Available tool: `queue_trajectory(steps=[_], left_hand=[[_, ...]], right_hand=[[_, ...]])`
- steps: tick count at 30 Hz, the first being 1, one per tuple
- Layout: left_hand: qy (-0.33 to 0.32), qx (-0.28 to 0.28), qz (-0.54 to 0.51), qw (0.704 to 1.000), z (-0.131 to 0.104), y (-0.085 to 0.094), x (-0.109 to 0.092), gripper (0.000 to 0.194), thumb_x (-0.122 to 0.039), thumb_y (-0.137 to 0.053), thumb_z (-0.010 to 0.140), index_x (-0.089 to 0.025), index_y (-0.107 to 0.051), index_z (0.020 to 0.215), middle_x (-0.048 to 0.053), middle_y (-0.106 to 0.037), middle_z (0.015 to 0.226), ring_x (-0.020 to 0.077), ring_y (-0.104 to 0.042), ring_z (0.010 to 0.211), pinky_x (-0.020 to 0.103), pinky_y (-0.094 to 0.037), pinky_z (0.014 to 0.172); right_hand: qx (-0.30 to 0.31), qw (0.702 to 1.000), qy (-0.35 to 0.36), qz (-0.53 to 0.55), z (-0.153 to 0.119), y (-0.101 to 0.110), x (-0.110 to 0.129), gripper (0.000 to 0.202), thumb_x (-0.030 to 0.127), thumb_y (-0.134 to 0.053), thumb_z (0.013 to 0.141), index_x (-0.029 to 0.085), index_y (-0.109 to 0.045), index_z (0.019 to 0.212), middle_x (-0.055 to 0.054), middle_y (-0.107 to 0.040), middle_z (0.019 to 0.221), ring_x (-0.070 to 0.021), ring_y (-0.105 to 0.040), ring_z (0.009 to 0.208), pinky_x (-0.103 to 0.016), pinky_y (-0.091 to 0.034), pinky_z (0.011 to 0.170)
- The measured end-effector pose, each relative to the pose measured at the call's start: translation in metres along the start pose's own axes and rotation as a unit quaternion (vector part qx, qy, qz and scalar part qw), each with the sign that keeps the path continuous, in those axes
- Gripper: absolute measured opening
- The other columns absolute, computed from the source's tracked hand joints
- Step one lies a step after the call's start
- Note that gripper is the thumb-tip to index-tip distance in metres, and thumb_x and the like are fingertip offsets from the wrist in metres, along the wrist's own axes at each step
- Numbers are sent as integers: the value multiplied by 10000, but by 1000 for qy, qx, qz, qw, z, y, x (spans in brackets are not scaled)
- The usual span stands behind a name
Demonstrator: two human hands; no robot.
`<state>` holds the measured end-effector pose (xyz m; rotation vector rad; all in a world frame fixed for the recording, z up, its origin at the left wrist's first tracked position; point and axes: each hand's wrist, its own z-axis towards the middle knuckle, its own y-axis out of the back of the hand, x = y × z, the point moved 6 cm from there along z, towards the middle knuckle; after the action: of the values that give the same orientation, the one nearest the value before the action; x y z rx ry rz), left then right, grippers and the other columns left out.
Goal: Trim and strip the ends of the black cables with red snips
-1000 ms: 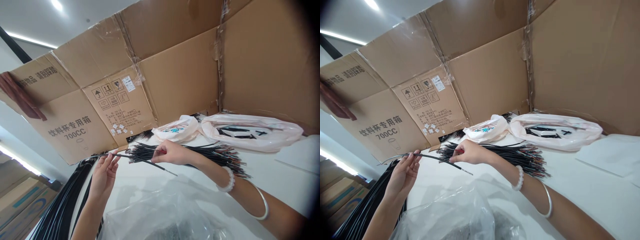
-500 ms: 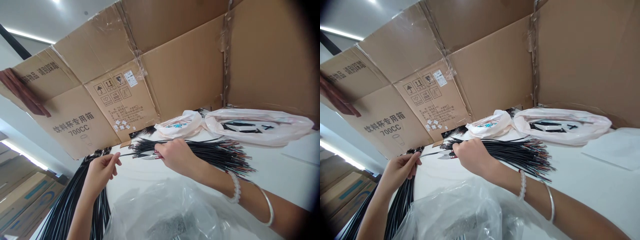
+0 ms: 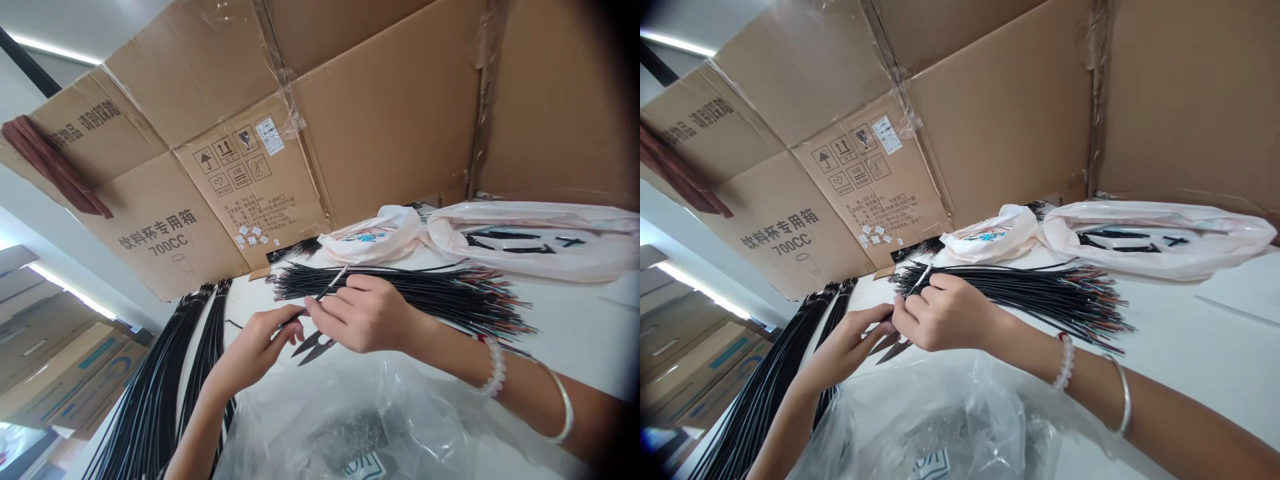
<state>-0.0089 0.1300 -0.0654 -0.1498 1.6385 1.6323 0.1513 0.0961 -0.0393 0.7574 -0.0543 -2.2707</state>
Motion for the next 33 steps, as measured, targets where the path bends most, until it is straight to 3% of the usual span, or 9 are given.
queue_trajectory(steps=[4,7,8,11,13,16,28,31,33], left_hand=[[-24,-63,-87,994,-3,13,1,308,-404,-437,926,-161,-599,1024,-38,-478,595,20,-417,540,144,-323,531],[-47,-113,-153,980,-5,25,3,288,-416,-450,922,-180,-572,1034,-60,-371,557,12,-360,508,138,-283,504],[-51,-117,-171,977,-6,26,3,273,-408,-452,923,-189,-575,1030,-64,-351,547,8,-345,498,135,-271,497],[-49,-96,-204,973,-8,24,1,226,-369,-477,921,-209,-604,1017,-62,-347,534,-1,-345,489,126,-256,487],[-45,-75,-219,972,-9,20,-1,212,-352,-491,917,-216,-627,1005,-56,-363,534,-5,-358,489,122,-257,487],[-41,-48,-238,969,-9,15,-3,217,-354,-504,912,-221,-653,994,-53,-369,522,-9,-357,479,120,-253,481],[-7,37,-311,950,-12,3,-4,275,-390,-468,918,-208,-660,993,-43,-407,466,4,-289,426,138,-188,420],[0,54,-337,940,-14,1,-4,293,-403,-422,930,-200,-632,951,-42,-436,450,4,-237,401,144,-151,398],[-5,51,-346,937,-15,1,-4,296,-407,-411,932,-195,-617,916,-47,-416,429,6,-221,391,150,-139,394]], right_hand=[[-65,990,-76,96,-2,7,-11,139,244,-617,908,123,-642,972,63,-598,571,-54,-461,478,-234,-325,483],[-108,941,-228,223,-6,7,-29,144,269,-645,884,148,-622,958,79,-545,561,-34,-387,452,-197,-327,472],[-105,912,-291,270,-7,4,-35,111,255,-639,881,153,-623,922,86,-490,540,-33,-349,445,-192,-310,457],[-81,775,-454,432,-13,-10,-45,147,291,-635,874,146,-637,851,96,-329,513,-33,-268,447,-194,-224,409],[-65,696,-503,509,-14,-17,-46,205,342,-653,858,137,-659,864,98,-282,514,-33,-234,450,-201,-190,402],[-60,631,-525,568,-13,-19,-45,274,396,-696,817,133,-679,892,98,-255,512,-36,-219,463,-211,-170,410],[-71,596,-548,582,-10,-15,-42,141,281,-669,822,171,-597,774,99,-279,512,-33,-228,462,-209,-182,417],[-79,557,-541,625,-9,-17,-41,142,232,-662,813,179,-549,746,113,-281,495,-24,-225,439,-204,-182,412],[-80,499,-537,675,-8,-22,-39,148,217,-652,818,191,-520,756,128,-276,476,-21,-202,406,-204,-165,396]])
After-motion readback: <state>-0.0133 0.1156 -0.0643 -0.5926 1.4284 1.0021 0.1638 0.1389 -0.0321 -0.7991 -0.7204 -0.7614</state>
